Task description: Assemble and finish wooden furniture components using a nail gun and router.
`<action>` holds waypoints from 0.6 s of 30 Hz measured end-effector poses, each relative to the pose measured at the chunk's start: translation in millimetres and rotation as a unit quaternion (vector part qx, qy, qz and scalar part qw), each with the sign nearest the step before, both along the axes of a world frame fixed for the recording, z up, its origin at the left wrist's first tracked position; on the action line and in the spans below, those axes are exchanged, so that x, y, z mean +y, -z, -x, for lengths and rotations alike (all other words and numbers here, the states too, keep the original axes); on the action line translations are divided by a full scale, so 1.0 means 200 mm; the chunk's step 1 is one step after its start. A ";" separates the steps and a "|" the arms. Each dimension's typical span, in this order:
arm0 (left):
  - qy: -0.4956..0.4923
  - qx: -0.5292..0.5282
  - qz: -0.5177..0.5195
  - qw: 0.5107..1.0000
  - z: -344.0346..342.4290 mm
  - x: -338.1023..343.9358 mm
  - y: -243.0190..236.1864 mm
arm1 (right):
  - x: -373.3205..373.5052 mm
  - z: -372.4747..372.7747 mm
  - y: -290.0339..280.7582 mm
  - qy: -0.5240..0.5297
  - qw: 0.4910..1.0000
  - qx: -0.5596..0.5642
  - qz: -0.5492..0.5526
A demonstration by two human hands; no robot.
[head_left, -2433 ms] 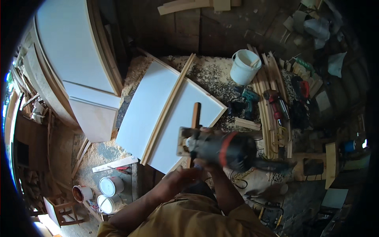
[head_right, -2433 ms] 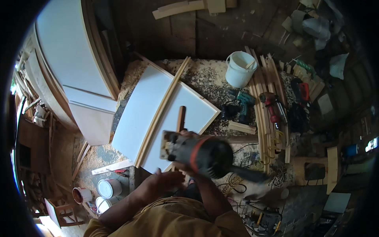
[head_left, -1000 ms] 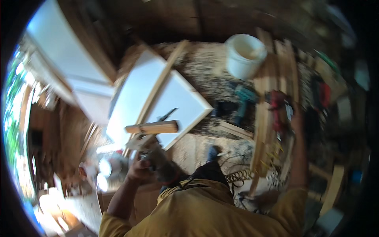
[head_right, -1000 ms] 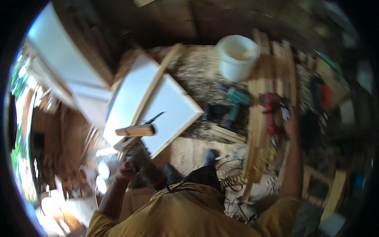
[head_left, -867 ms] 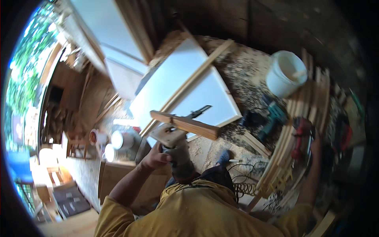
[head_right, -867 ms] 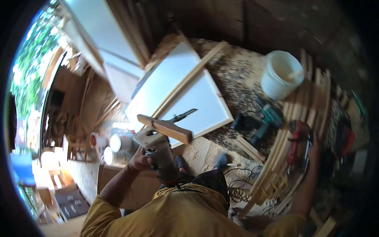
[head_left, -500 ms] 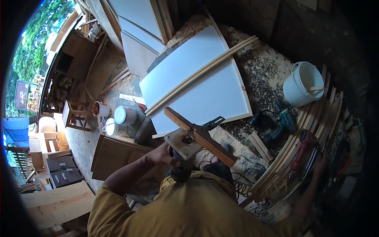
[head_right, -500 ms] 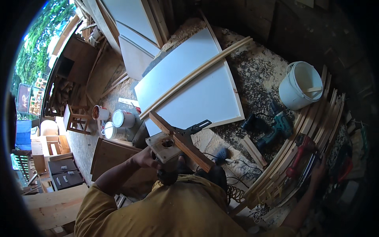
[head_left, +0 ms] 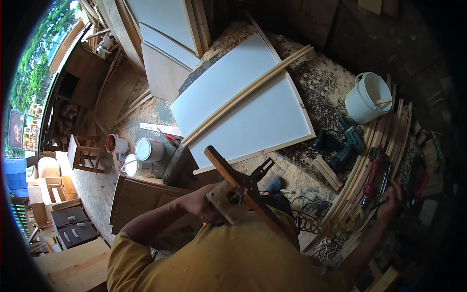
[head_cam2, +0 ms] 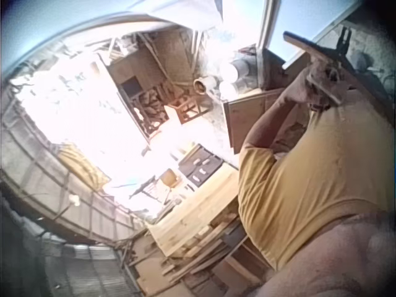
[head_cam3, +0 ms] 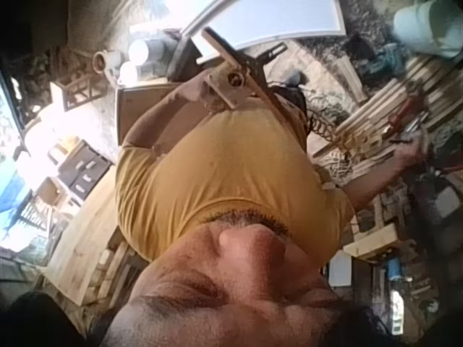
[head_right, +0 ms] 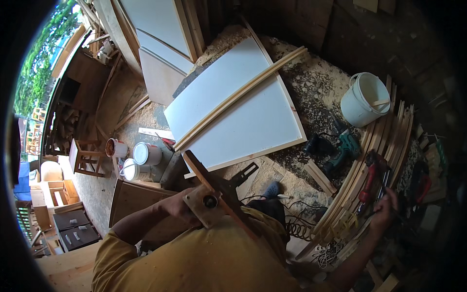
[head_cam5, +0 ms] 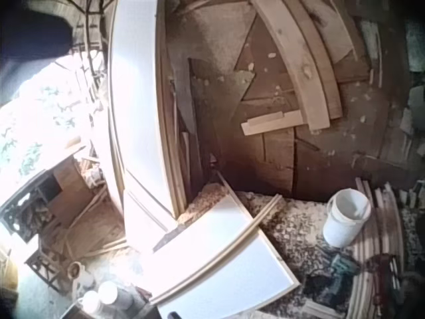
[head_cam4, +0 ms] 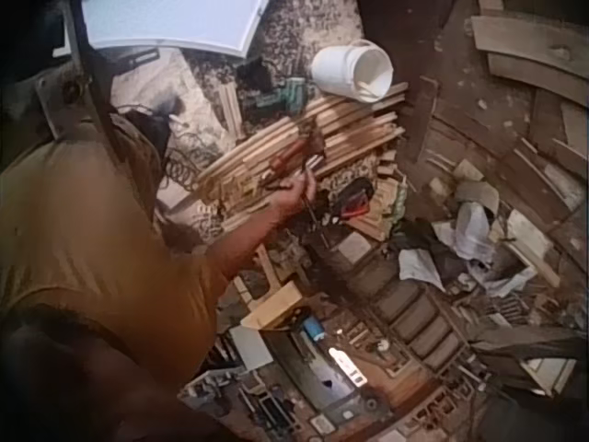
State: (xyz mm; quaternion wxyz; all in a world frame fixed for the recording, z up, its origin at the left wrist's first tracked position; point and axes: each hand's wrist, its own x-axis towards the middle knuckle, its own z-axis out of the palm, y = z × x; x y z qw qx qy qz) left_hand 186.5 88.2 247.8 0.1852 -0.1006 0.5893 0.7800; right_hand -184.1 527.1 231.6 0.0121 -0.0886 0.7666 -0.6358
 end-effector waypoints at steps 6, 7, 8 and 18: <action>0.019 0.053 0.012 0.998 -0.18 -0.12 -0.01 | -0.44 -0.38 -0.06 -0.119 0.989 -0.068 -0.059; 0.017 0.056 0.008 0.998 -0.20 -0.14 -0.02 | -0.50 -0.42 -0.09 -0.156 0.982 -0.085 -0.064; 0.010 0.061 -0.002 0.998 -0.21 -0.16 -0.03 | -0.57 -0.46 -0.10 -0.192 0.974 -0.102 -0.067; 0.007 0.045 -0.026 0.999 -0.29 -0.28 -0.05 | -1.02 -0.68 -0.38 -0.397 0.898 -0.125 -0.141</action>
